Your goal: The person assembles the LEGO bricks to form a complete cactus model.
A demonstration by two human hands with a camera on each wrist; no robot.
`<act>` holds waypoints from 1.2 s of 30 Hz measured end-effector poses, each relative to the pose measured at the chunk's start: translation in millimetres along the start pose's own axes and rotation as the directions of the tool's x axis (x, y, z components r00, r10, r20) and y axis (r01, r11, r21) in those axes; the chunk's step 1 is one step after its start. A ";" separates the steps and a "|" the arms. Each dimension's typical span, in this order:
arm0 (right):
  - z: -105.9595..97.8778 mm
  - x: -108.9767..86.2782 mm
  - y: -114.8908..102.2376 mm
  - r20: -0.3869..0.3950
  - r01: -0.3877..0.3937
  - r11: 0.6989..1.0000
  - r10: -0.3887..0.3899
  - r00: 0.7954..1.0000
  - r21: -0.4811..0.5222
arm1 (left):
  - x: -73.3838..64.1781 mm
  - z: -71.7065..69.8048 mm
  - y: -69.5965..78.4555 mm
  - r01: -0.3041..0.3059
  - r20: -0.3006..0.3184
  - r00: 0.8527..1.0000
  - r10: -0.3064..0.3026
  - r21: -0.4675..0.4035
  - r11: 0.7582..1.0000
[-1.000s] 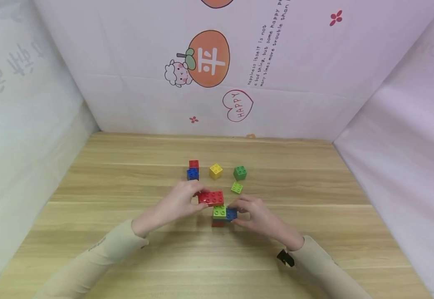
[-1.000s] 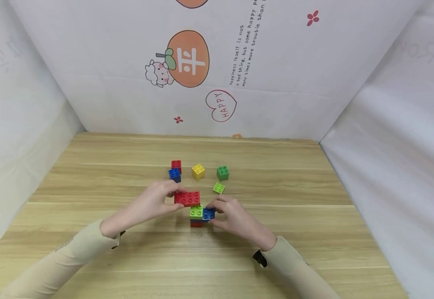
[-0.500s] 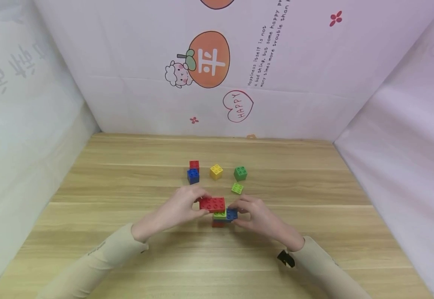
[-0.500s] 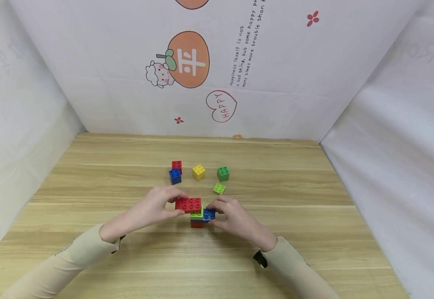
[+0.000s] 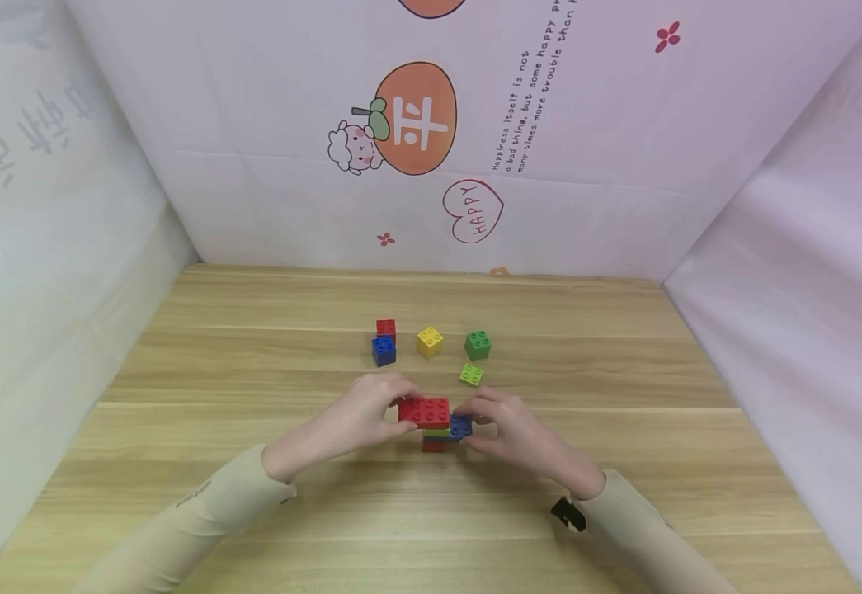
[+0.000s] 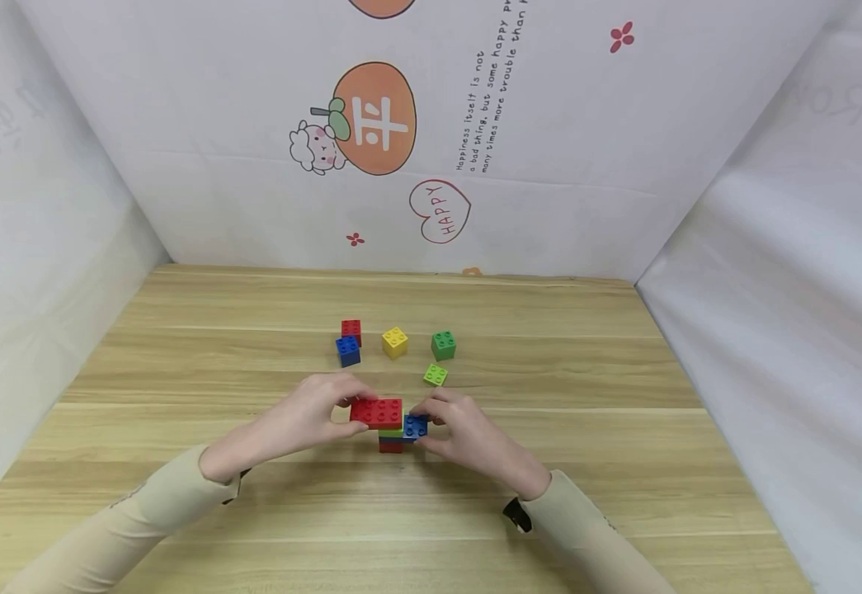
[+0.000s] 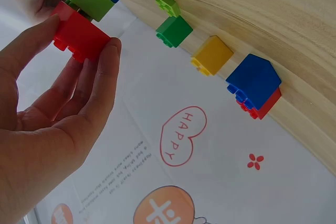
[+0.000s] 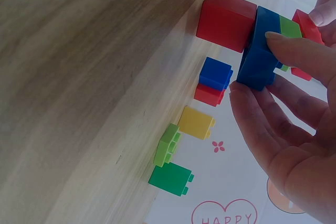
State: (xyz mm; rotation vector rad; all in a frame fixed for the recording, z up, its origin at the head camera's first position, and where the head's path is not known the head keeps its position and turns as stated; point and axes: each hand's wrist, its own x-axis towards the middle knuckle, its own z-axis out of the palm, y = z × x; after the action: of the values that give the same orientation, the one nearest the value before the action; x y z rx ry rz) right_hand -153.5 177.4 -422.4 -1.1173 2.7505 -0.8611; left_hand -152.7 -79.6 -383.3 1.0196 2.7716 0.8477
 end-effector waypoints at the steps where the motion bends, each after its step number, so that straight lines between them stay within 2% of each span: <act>1: 0.1 -0.1 0.1 0.000 0.001 1.000 -0.001 1.000 -0.001 | 0.2 0.0 0.3 0.001 0.001 1.000 -0.001 0.001 1.000; 21: -0.6 -0.3 -0.1 0.006 -0.010 1.000 0.010 1.000 0.012 | 0.3 4.1 -1.5 -0.029 0.007 1.000 0.029 0.003 1.000; 36: -0.4 0.7 -0.1 0.003 -0.005 1.000 0.005 1.000 0.009 | 4.0 5.4 -1.7 -0.009 -0.004 1.000 0.009 -0.016 1.000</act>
State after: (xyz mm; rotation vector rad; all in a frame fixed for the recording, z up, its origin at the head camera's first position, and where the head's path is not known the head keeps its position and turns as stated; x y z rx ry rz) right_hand -154.1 177.1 -421.9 -1.1088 2.7430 -0.8706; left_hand -155.5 -75.6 -388.3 1.0294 2.7609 0.8729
